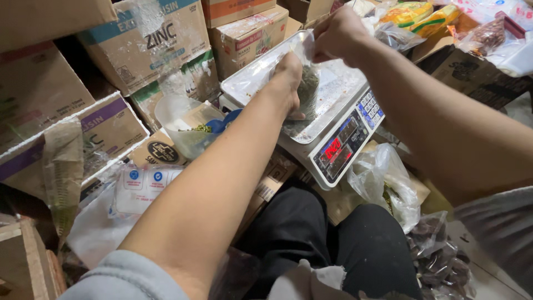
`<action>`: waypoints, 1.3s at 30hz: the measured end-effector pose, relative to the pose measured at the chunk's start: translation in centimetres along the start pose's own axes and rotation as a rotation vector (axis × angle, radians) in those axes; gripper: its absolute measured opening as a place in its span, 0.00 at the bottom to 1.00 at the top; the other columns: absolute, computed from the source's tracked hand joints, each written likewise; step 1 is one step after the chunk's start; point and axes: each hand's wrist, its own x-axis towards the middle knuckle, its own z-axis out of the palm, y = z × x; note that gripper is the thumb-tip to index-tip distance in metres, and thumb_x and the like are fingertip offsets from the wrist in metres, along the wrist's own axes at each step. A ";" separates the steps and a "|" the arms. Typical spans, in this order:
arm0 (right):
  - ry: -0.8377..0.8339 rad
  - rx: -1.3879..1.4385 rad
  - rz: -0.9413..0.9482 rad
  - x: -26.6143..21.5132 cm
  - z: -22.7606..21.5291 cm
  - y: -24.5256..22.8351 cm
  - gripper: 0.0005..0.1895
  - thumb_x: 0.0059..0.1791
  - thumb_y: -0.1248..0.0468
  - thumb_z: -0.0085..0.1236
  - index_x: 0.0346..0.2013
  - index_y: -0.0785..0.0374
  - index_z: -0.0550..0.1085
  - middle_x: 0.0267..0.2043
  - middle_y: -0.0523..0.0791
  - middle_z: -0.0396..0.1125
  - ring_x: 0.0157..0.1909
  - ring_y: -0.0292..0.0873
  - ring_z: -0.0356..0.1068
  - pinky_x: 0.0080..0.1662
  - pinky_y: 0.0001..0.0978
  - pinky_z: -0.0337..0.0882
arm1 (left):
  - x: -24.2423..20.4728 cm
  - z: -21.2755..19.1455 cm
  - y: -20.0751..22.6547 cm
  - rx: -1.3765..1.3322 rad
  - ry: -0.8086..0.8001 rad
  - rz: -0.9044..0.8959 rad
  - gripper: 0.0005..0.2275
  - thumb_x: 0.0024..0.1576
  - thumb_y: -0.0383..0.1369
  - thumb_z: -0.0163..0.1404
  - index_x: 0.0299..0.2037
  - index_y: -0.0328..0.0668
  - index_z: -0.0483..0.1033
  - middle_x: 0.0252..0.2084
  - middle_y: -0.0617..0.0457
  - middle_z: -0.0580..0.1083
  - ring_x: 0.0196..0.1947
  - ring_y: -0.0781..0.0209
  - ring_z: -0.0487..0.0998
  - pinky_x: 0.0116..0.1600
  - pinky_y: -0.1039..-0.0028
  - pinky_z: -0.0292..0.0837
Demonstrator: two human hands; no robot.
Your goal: The person scoops green mung beans from a large sack into small plastic bags using a blue scoop. They place each bag on a digital scale to measure the weight, then tie the bag closed and set it aside. The process is repeated for multiple bags.
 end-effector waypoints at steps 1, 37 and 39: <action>0.007 0.077 0.064 -0.3 -0.5 -0.7 0.05 0.39 0.76 0.65 0.30 0.70 0.80 0.38 0.51 0.77 0.35 0.44 0.80 0.39 0.35 0.80 | 0.3 -0.1 -0.1 0.012 0.001 0.006 0.34 0.58 0.55 0.30 0.75 0.52 0.50 0.77 0.43 0.52 0.73 0.29 0.54 0.61 0.21 0.58; -0.205 -0.325 -0.502 -6.4 23.7 -6.1 0.11 0.36 0.73 0.54 0.24 0.59 0.83 0.29 0.52 0.76 0.35 0.53 0.79 0.43 0.38 0.77 | 3.9 -0.8 -13.9 0.215 0.572 0.665 0.25 0.59 0.41 0.49 0.66 0.42 0.63 0.63 0.34 0.69 0.63 0.34 0.67 0.67 0.50 0.56; -0.162 -0.299 -0.500 -6.9 23.4 -6.8 0.10 0.36 0.74 0.54 0.23 0.61 0.82 0.29 0.53 0.76 0.35 0.53 0.79 0.43 0.38 0.78 | 3.7 -0.9 -13.8 0.190 0.544 0.654 0.25 0.59 0.41 0.49 0.65 0.41 0.63 0.62 0.35 0.69 0.63 0.35 0.68 0.67 0.51 0.57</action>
